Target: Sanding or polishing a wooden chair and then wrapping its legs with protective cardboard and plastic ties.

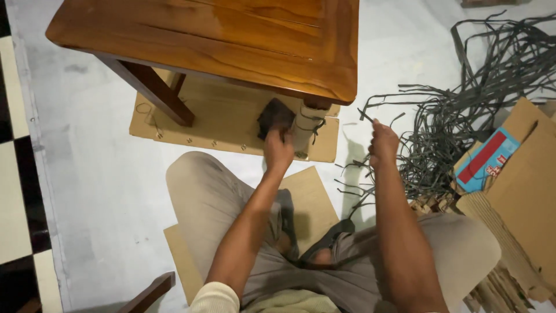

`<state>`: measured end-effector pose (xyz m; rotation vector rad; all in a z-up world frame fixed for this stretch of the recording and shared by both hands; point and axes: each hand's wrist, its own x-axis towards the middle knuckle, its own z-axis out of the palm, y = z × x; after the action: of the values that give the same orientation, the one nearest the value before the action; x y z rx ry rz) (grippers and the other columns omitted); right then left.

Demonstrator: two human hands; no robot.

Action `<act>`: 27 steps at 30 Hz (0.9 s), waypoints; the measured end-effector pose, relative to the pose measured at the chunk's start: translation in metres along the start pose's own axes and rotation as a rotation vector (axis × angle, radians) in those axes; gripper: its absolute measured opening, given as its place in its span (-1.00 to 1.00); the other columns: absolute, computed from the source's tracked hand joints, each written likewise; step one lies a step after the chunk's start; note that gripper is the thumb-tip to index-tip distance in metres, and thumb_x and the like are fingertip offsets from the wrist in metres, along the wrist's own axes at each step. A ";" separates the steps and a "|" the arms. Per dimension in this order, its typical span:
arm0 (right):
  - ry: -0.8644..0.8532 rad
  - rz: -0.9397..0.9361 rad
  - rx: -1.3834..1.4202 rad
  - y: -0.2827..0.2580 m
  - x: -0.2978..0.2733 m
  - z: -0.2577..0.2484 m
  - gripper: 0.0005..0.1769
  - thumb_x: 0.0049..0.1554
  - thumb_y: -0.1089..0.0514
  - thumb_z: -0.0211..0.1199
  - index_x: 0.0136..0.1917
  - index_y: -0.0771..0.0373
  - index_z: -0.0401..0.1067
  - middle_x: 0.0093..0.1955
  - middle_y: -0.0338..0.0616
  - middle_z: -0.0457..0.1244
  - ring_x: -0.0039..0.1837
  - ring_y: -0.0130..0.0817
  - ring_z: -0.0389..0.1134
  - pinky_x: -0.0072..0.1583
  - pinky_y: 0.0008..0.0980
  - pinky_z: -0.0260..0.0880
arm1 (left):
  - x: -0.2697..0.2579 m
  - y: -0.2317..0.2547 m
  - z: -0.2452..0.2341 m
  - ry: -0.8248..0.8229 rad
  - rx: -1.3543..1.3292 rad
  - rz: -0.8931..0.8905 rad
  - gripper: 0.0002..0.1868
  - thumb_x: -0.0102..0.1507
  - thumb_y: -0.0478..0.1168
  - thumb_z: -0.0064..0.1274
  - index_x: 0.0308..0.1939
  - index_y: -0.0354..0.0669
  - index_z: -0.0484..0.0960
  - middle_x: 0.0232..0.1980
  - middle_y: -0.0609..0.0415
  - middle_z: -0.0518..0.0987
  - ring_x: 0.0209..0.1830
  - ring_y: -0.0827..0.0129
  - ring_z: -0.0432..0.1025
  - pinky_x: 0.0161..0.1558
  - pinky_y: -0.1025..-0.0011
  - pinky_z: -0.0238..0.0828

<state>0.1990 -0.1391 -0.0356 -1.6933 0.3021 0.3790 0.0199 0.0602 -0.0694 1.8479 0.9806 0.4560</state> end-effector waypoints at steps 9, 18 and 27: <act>-0.350 -0.008 -0.008 -0.032 -0.055 0.082 -0.94 0.21 0.14 0.23 -0.11 0.14 0.46 -0.47 -0.50 -0.01 -0.50 -0.71 -0.02 -0.46 -0.72 -0.06 | 0.084 -0.003 0.040 -0.144 -0.158 0.027 -0.50 0.41 0.05 -0.10 0.25 -0.22 0.57 0.22 -0.27 0.58 0.31 -0.14 0.41 0.38 0.07 0.27; -0.413 -0.084 -0.159 0.014 -0.007 0.096 -0.82 0.22 0.20 0.11 -0.02 0.20 0.53 -0.39 -0.32 0.12 -0.45 -0.63 0.01 -0.44 -0.64 0.03 | 0.098 -0.029 0.034 -0.420 -0.094 0.071 -0.57 0.44 0.10 -0.24 0.27 0.16 0.60 0.32 -0.02 0.55 0.41 0.02 0.34 0.46 0.11 0.21; -0.391 -0.025 -0.140 0.017 -0.018 0.096 -0.81 0.22 0.16 0.19 0.05 0.21 0.55 -0.47 -0.33 0.07 -0.52 -0.61 0.00 -0.47 -0.59 0.05 | 0.062 -0.053 0.019 -0.088 -0.049 0.173 -0.73 0.33 0.06 0.17 -0.04 0.06 0.77 -0.09 0.04 0.71 0.05 0.11 0.57 0.14 0.20 0.51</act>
<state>0.1683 -0.0473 -0.0562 -1.7143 -0.0346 0.7132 0.0474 0.1093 -0.1310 1.8997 0.7480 0.4939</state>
